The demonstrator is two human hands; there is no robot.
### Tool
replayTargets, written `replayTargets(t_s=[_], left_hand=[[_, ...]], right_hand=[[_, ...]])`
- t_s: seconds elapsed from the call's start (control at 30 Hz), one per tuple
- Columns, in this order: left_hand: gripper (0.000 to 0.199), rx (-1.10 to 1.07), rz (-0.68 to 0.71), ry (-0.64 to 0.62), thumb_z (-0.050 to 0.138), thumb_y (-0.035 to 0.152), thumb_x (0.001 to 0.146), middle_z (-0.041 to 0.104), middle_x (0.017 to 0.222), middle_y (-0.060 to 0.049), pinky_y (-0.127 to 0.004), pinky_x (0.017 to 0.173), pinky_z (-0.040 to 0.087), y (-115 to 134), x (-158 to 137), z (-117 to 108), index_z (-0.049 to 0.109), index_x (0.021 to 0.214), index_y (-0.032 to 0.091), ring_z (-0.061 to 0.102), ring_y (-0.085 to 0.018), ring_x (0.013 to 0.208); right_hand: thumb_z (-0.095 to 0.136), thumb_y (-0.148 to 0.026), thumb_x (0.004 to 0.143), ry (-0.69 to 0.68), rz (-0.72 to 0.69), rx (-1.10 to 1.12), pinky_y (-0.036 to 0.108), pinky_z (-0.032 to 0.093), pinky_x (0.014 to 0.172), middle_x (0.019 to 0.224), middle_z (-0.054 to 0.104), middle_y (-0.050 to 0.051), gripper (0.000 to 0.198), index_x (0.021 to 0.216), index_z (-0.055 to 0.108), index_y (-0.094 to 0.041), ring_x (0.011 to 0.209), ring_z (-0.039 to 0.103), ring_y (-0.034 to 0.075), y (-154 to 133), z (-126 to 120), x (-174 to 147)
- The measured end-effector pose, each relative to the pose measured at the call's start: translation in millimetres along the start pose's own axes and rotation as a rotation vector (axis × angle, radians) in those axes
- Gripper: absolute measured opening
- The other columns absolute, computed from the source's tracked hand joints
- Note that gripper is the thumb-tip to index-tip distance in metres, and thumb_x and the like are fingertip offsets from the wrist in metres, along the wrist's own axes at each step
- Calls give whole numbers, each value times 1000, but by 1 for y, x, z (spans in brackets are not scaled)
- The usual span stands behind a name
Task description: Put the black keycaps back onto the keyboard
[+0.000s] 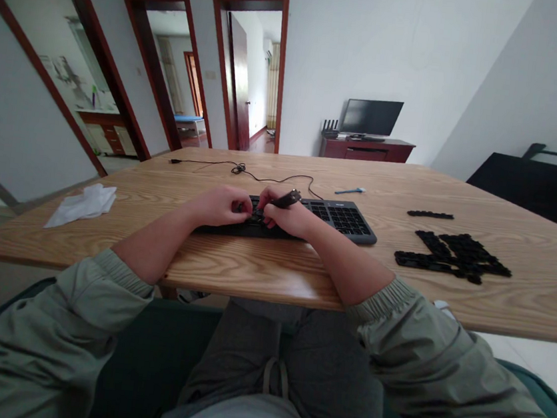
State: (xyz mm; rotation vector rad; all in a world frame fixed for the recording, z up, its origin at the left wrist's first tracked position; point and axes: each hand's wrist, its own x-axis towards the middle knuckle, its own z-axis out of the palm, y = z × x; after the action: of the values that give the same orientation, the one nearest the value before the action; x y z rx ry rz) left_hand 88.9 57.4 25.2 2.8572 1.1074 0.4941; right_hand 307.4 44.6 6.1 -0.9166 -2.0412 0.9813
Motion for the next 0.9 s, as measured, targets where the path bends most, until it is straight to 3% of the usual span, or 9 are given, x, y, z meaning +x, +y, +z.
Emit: replayTargets(t_s=[0.2,0.43,0.9], left_hand=[[19,-38,-7,-58,60,31,82,71,81,-2,-23,63,40,-1,-1,0,73,86,17,59,-13,70],[20,-84,0,-29,62,32,82,72,81,-2,-23,64,42,1,-2,-2,74,88,17,59,-13,70],[22,-20,82,-85,57,24,90,74,93,-6,-26,77,45,-3,0,0,76,98,18,63,-16,82]], right_hand=[[55,-26,86,80,-92,-56,25,47,60,74,59,-1,8,92,55,-19,68,58,13,3,9,-9],[53,-55,93,178,-48,98,23,51,52,70,61,-1,34,91,50,-20,58,60,11,5,21,2],[54,-48,93,231,-19,-4,23,46,47,65,58,-2,27,88,49,-21,54,56,12,-6,22,7]])
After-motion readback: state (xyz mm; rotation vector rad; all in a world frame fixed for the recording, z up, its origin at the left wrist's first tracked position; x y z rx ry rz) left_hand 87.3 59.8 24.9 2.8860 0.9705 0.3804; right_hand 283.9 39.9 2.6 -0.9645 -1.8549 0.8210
